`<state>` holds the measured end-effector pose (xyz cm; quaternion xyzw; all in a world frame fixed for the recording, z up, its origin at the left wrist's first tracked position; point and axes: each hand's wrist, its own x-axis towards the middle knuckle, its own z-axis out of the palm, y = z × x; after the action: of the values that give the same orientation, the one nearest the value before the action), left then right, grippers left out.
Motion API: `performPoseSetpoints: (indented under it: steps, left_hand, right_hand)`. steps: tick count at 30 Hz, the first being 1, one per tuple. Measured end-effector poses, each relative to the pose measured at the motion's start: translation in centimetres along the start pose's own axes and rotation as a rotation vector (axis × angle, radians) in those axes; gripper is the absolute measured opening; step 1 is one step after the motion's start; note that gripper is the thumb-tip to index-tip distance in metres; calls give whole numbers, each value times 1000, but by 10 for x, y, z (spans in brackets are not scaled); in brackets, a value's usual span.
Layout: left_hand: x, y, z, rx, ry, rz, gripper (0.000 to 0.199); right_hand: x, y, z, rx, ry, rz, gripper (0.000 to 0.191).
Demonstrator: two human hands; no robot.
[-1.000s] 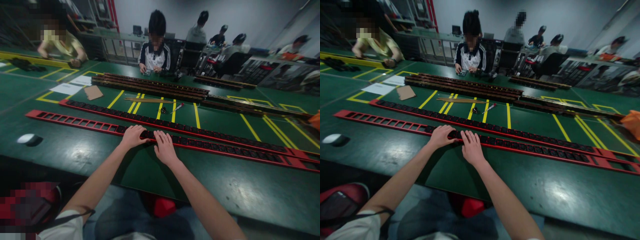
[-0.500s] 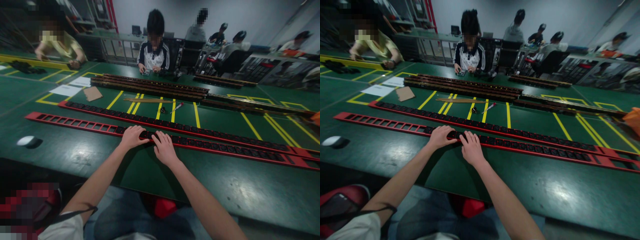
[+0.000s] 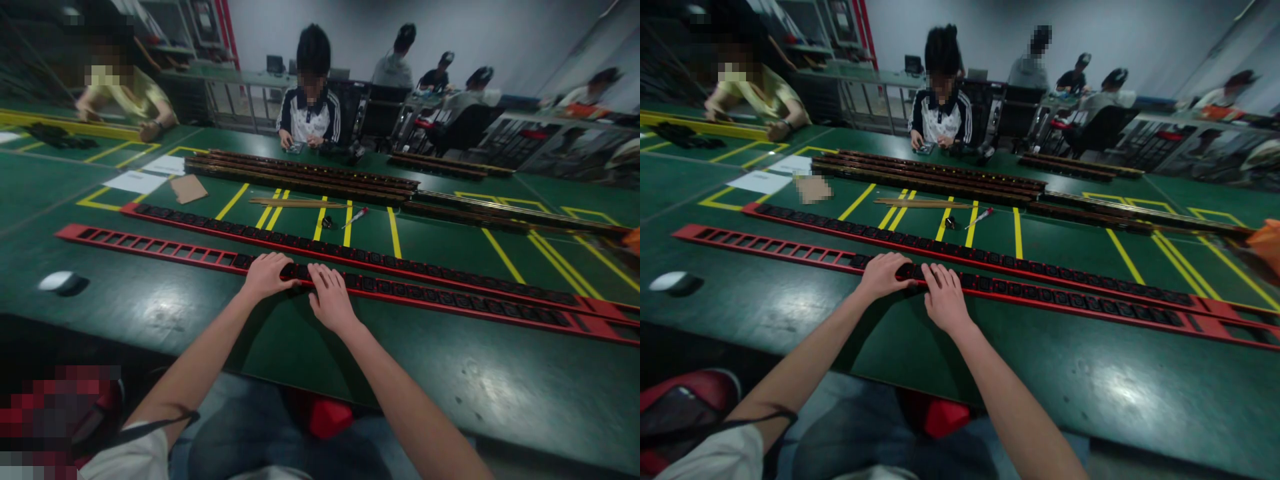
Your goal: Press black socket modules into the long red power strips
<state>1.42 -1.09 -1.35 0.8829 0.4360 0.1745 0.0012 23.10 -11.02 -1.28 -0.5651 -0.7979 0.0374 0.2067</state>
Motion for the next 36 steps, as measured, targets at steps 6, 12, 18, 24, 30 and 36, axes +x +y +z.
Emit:
performPoseSetpoints:
  steps: [6, 12, 18, 24, 30, 36]
  left_hand:
    - [1, 0, 0, -5, -1, -4, 51]
    - [1, 1, -1, -4, -8, -22, 50]
    - [2, 1, -1, -13, -16, -12, 49]
    - [1, 1, -2, 13, -17, -5, 44]
    - [1, 1, -2, 21, -33, -4, 44]
    - [1, 1, -3, 3, -38, 0, 42]
  right_hand:
    - [0, 1, 1, -31, -5, -23, 58]
    - [0, -3, 1, -56, -1, -11, 54]
    - [18, -17, -3, -124, -16, -68, 44]
    - [32, -19, 8, -126, -2, -111, 48]
    - [26, -13, 11, -111, -14, -147, 58]
    - [25, -13, 10, -93, 8, -127, 64]
